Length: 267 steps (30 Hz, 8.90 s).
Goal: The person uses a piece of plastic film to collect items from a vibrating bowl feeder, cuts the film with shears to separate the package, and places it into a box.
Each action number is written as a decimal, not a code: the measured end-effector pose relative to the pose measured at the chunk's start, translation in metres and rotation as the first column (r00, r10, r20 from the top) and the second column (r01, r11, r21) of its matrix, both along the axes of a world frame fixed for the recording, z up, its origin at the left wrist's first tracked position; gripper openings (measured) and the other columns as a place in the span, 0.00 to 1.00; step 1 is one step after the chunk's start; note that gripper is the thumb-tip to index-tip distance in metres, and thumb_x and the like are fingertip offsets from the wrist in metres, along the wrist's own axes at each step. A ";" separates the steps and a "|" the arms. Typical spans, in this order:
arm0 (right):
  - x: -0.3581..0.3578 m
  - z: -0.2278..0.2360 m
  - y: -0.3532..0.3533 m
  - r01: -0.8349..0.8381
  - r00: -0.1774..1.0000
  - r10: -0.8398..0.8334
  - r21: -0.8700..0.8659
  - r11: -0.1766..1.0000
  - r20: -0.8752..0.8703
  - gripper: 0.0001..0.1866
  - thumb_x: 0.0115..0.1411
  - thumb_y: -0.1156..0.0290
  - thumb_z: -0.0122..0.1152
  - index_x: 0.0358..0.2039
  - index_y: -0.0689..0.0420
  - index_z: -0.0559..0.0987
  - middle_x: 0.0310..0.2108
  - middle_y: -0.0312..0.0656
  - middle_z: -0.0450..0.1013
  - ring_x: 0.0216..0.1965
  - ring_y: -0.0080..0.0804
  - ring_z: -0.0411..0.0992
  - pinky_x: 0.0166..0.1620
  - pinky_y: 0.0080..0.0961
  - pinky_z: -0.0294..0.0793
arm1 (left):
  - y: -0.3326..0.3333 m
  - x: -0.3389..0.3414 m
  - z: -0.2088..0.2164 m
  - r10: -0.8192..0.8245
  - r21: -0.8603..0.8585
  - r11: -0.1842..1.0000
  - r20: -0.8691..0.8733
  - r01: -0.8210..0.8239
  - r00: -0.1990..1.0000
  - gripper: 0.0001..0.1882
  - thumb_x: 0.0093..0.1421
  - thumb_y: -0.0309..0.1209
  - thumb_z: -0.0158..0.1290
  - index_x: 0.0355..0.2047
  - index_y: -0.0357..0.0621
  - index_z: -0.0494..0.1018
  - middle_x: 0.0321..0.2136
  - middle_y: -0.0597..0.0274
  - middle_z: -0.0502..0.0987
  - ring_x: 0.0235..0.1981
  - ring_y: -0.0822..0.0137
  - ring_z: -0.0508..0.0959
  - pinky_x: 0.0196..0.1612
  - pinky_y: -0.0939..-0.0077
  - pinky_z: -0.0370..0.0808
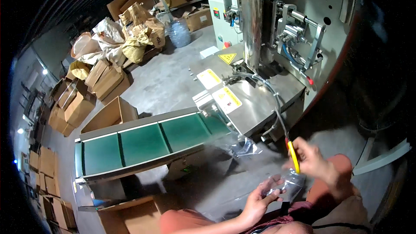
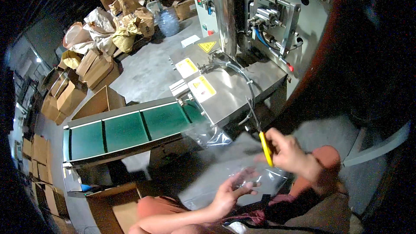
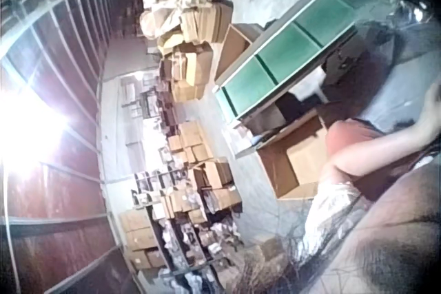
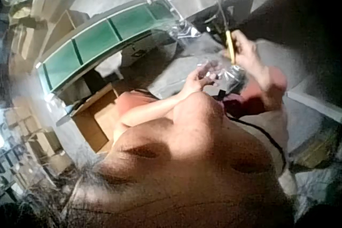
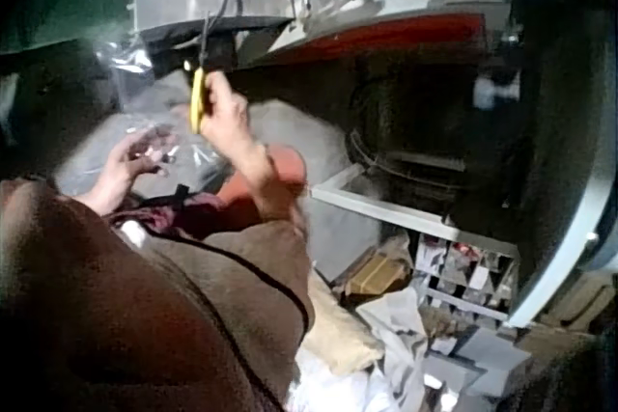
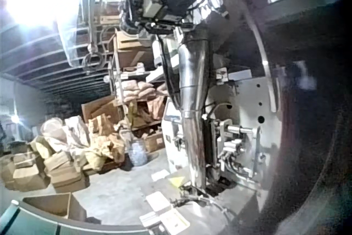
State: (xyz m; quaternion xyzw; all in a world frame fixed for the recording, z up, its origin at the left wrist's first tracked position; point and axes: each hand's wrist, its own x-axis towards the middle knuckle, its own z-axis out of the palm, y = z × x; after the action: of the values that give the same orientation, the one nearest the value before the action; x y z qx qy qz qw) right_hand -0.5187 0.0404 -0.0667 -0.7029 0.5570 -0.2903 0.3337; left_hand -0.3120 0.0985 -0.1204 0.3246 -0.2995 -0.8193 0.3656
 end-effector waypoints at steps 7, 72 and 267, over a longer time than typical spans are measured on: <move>0.005 -0.099 0.016 -0.281 0.954 0.285 -0.054 0.958 0.092 0.18 0.50 0.65 0.72 0.35 0.61 0.76 0.28 0.44 0.74 0.27 0.32 0.75 0.31 0.27 0.73 | 0.016 0.024 -0.039 -0.050 0.262 0.965 0.224 -0.011 0.973 0.17 0.65 0.27 0.49 0.52 0.34 0.67 0.44 0.52 0.76 0.45 0.62 0.77 0.43 0.69 0.75; 0.178 0.163 0.221 -0.653 0.552 0.703 0.757 0.030 0.448 0.24 0.53 0.50 0.68 0.28 0.62 0.76 0.18 0.39 0.68 0.24 0.26 0.65 0.31 0.28 0.65 | 0.302 0.198 0.249 0.201 0.546 0.737 0.385 -0.398 0.901 0.08 0.52 0.28 0.61 0.30 0.36 0.80 0.21 0.64 0.78 0.20 0.79 0.69 0.22 0.85 0.59; 0.355 0.314 0.444 -0.892 0.388 0.830 0.391 0.228 0.402 0.23 0.43 0.73 0.68 0.42 0.64 0.76 0.36 0.47 0.76 0.38 0.37 0.74 0.45 0.31 0.73 | 0.509 0.112 0.357 0.906 0.670 -0.304 -0.015 -0.677 -0.422 0.20 0.61 0.38 0.45 0.50 0.43 0.69 0.44 0.59 0.76 0.42 0.61 0.78 0.45 0.61 0.77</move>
State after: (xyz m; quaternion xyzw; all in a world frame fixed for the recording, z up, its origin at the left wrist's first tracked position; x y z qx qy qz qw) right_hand -0.1637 0.4842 0.2477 -0.7443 0.1140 0.0793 0.6533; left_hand -0.2004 0.6078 0.2365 0.2162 0.3693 -0.2811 0.8590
